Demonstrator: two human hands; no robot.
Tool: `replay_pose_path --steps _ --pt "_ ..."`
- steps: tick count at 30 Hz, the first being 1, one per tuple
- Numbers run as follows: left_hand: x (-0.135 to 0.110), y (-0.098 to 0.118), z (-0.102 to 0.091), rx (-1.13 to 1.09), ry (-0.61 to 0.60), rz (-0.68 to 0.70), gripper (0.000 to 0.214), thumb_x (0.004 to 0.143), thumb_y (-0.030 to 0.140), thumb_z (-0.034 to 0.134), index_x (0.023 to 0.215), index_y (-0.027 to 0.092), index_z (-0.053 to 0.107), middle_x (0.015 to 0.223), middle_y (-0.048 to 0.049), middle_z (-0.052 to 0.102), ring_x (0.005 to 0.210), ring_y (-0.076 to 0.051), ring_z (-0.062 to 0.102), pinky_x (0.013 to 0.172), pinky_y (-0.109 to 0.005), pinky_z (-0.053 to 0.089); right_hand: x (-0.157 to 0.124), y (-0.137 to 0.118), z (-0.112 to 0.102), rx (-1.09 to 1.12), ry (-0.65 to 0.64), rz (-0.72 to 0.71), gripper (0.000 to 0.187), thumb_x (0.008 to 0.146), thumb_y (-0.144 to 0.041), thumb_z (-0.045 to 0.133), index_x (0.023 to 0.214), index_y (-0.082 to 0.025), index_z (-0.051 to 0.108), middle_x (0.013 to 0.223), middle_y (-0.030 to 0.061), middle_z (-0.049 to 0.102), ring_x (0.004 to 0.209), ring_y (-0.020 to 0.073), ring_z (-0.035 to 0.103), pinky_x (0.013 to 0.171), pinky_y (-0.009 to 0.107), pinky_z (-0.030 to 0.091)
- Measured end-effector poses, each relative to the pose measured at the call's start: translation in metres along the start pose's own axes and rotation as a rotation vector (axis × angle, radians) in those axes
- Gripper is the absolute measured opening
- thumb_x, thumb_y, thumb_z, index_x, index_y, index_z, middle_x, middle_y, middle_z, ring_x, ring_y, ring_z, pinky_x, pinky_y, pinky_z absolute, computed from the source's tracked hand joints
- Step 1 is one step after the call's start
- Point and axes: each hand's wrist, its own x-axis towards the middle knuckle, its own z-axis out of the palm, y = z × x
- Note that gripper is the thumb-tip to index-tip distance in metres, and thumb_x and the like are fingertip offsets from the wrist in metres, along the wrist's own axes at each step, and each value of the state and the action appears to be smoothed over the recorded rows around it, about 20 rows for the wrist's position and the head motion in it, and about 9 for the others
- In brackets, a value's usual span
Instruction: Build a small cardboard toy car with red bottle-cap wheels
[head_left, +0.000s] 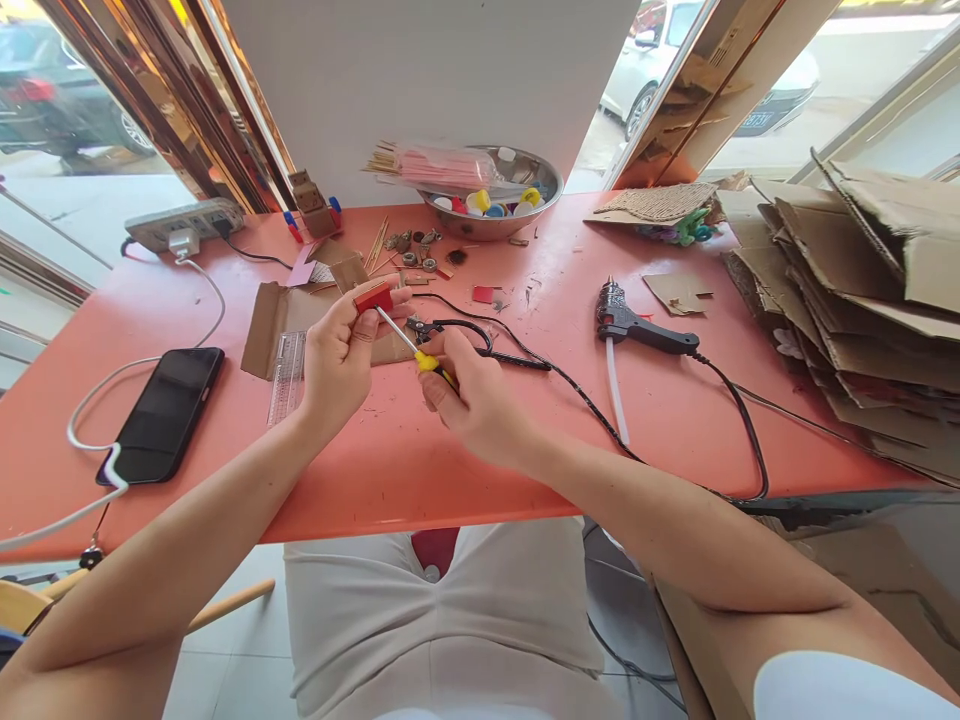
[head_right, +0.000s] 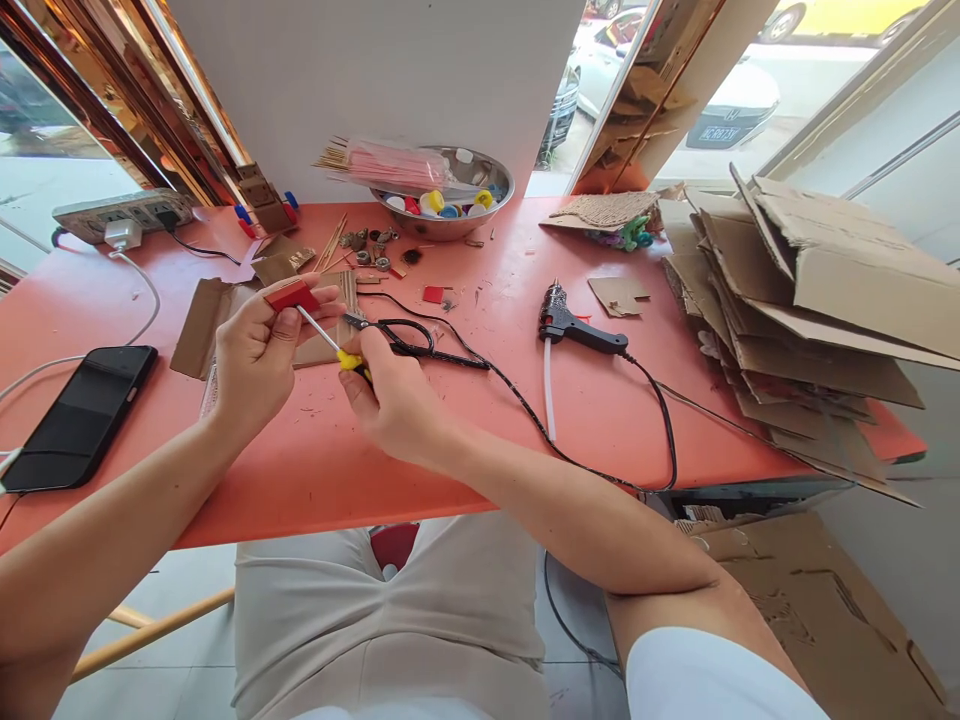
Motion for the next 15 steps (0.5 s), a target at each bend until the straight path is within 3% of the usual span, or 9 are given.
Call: replay_pose_path --steps 3,5,9,15 --pt "-0.001 0.006 0.003 0.017 -0.033 0.011 0.039 0.108 0.051 0.055 0.133 0.027 0.072 0.128 -0.0099 0.082 0.113 -0.026 0.081 0.101 -0.044 0.068 0.001 -0.002 -0.003 0.31 -0.159 0.122 0.015 0.101 -0.037 0.05 0.097 -0.028 0.039 0.068 -0.0094 0.051 0.045 0.0077 0.033 0.046 0.021 0.03" --pt "-0.001 0.009 0.004 0.045 -0.063 0.028 0.04 0.108 0.05 0.053 0.135 0.027 0.071 0.126 -0.0099 0.083 0.114 -0.026 0.081 0.101 -0.044 0.068 0.003 -0.002 -0.004 0.396 -0.178 0.134 0.021 0.1 -0.041 0.056 0.098 -0.028 0.04 0.067 -0.0107 0.051 0.042 0.0058 0.03 0.043 0.02 0.028" --pt "0.0 0.012 0.005 0.097 -0.063 0.073 0.041 0.108 0.052 0.055 0.138 0.029 0.071 0.13 -0.0097 0.081 0.116 -0.026 0.081 0.104 -0.043 0.067 0.005 0.0 -0.004 0.34 -0.068 0.062 0.027 0.097 -0.045 0.065 0.099 -0.027 0.045 0.066 -0.0102 0.05 0.048 0.0074 0.04 0.046 0.021 0.031" --pt "-0.002 0.007 0.003 0.074 -0.002 0.06 0.04 0.107 0.053 0.056 0.132 0.027 0.075 0.132 -0.008 0.081 0.111 -0.025 0.082 0.101 -0.04 0.068 0.005 0.004 -0.002 0.075 0.082 -0.019 0.017 0.098 -0.036 0.06 0.099 -0.026 0.046 0.072 -0.0047 0.058 0.065 0.0127 0.054 0.054 0.024 0.035"
